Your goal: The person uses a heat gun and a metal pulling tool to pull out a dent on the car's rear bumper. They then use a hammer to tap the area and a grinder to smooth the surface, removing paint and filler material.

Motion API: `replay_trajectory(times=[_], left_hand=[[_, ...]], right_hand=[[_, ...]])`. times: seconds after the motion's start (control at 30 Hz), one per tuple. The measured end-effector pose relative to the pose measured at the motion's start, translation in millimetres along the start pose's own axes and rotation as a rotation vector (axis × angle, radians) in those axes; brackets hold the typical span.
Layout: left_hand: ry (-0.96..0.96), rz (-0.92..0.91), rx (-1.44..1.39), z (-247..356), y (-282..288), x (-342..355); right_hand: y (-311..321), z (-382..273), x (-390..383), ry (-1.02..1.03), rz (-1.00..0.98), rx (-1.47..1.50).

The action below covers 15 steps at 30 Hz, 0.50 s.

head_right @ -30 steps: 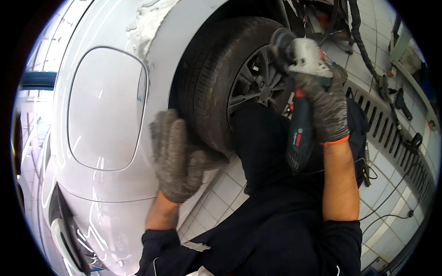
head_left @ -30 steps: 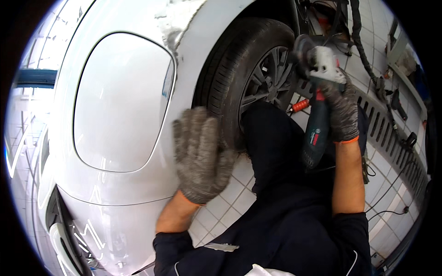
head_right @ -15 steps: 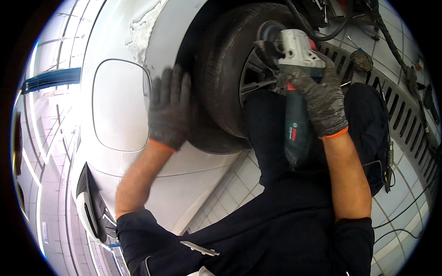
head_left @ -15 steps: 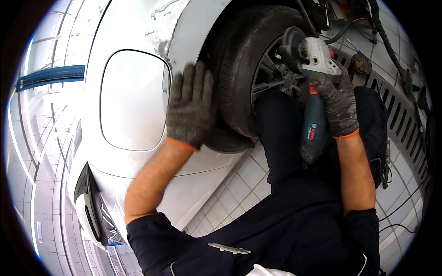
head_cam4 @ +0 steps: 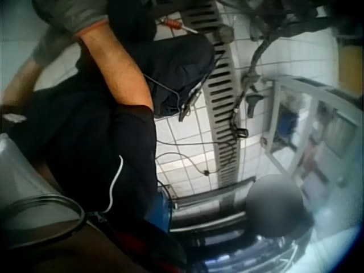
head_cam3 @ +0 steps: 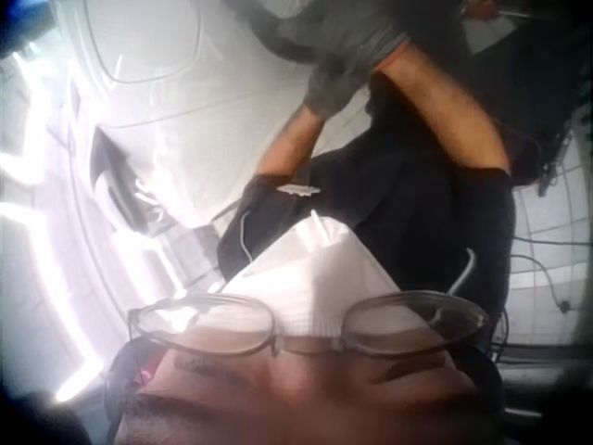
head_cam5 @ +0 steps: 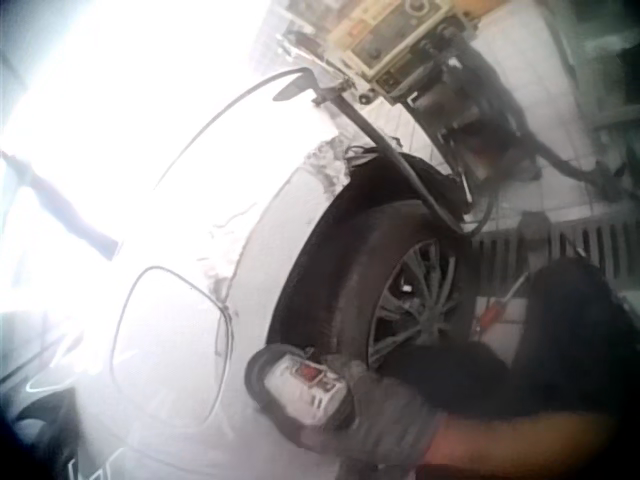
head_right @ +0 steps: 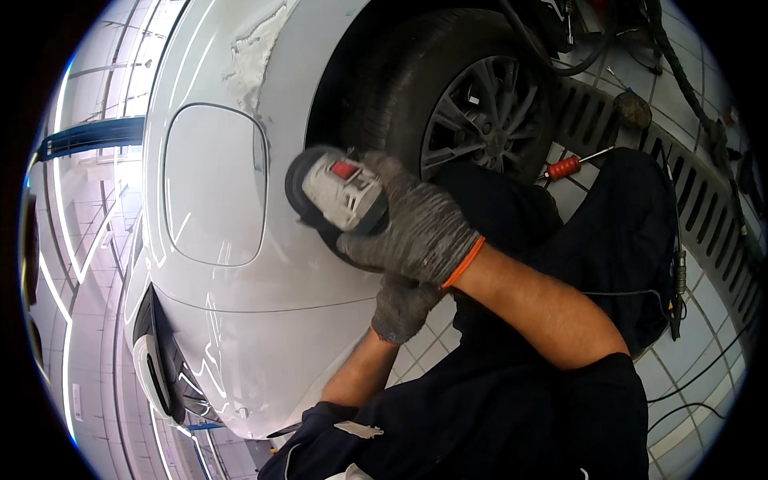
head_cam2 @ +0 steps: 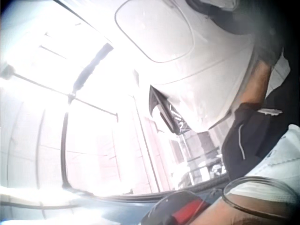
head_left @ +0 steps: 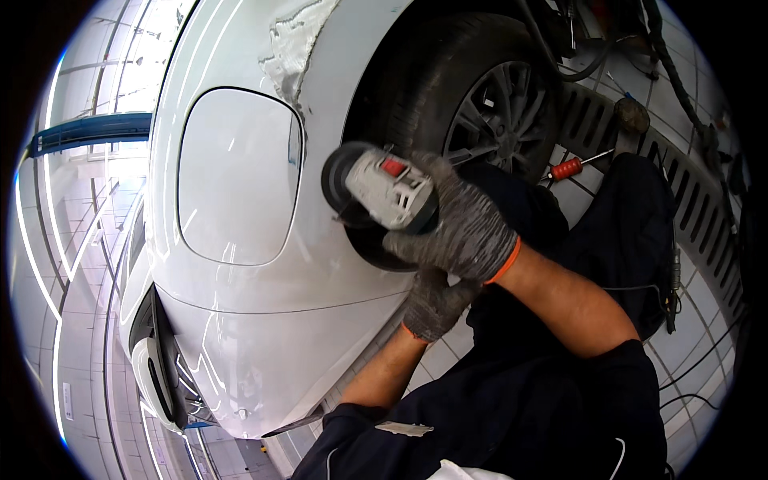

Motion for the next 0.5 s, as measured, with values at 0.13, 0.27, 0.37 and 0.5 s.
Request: replay_trajectory(times=[0.13,0.27,0.37,0.5], left_hand=[[-0.043,0.149,-0.046,19,2,23],[-0.207,0.213,0.514,-45,-35,-10],[-0.118,0.323,0.229,-55,-47,-8],[-0.088,0.175,0.158,2,-18,27]], right_hand=[[3,5,14,0.134,0.156,0.000],[-11,4,7,0.061,-0.112,-0.113],[-9,12,10,0.147,-0.004,-0.089],[5,15,20,0.135,0.182,0.139]])
Point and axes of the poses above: each hand's wrist, its own x-axis towards the middle knuckle, its own y-axis out of the back of the hand, z = x × y, the point moved 3 cm from there along x, towards the middle knuckle, and after that the axes turned 1 degree about -y, right-handed, at the moved point
